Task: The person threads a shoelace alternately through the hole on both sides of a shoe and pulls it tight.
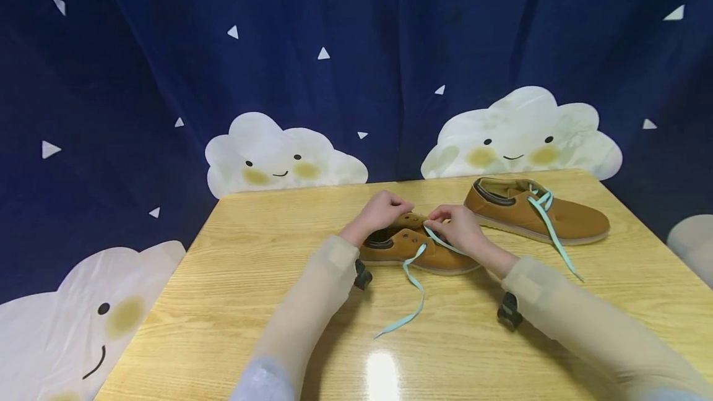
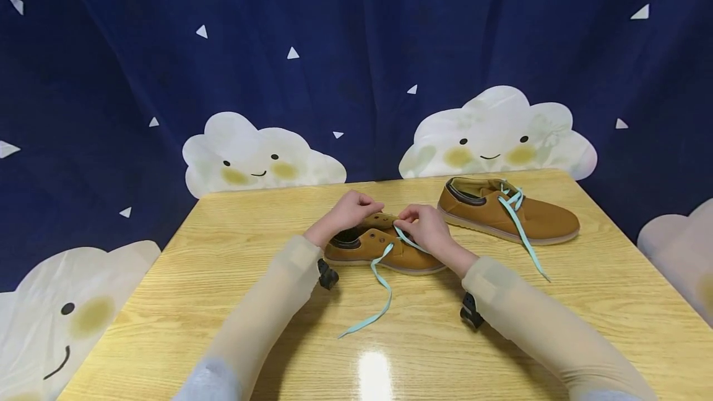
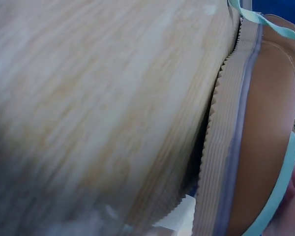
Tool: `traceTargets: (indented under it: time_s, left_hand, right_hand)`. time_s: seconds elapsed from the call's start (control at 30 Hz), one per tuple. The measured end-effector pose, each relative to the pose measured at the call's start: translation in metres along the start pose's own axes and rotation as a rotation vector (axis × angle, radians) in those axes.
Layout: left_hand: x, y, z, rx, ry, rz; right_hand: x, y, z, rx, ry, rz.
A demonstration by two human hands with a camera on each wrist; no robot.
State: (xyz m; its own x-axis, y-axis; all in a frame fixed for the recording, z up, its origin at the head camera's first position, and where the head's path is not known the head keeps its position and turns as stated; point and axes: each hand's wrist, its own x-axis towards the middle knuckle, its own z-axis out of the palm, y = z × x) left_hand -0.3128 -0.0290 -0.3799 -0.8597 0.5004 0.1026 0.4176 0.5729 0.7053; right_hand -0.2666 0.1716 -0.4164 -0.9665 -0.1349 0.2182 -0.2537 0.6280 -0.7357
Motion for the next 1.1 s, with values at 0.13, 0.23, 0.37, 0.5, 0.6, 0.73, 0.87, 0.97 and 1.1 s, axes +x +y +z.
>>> traceTargets:
  time_s: [0.13,0.23,0.37,0.5,0.6,0.73,0.87,0.97,1.1]
  left_hand:
    - [0.015,0.004,-0.007,-0.023,-0.118,-0.038]
    - [0.022,0.004,-0.008,-0.020,-0.201,-0.054]
    - [0.027,0.003,-0.005,-0.001,-0.259,-0.050]
    - [0.029,0.004,-0.001,0.008,-0.246,-0.017]
    - [0.030,0.006,0.001,0.017,-0.233,0.003]
    - [0.029,0.008,0.001,0.042,-0.231,0.012]
    - [0.029,0.009,0.001,0.062,-0.215,0.008]
    - [0.028,0.008,0.001,0.068,-0.181,-0.002]
    - [0.024,0.004,-0.003,0.037,-0.146,-0.020]
  right_hand:
    - [0.000,0.000,0.000,0.008,-0.011,0.011]
    - [-0.001,-0.001,0.000,0.016,-0.020,0.016]
    - [-0.002,-0.001,0.000,0.018,-0.027,0.013]
    - [-0.002,-0.001,-0.001,0.013,-0.022,-0.001]
    - [0.000,-0.001,-0.002,0.010,-0.024,-0.014]
    - [0.002,0.000,-0.004,-0.001,-0.028,-0.029]
    - [0.004,0.000,-0.006,-0.033,-0.015,-0.067]
    - [0.005,0.000,-0.008,-0.059,-0.010,-0.093]
    - [0.006,-0.001,-0.010,-0.071,-0.033,-0.085]
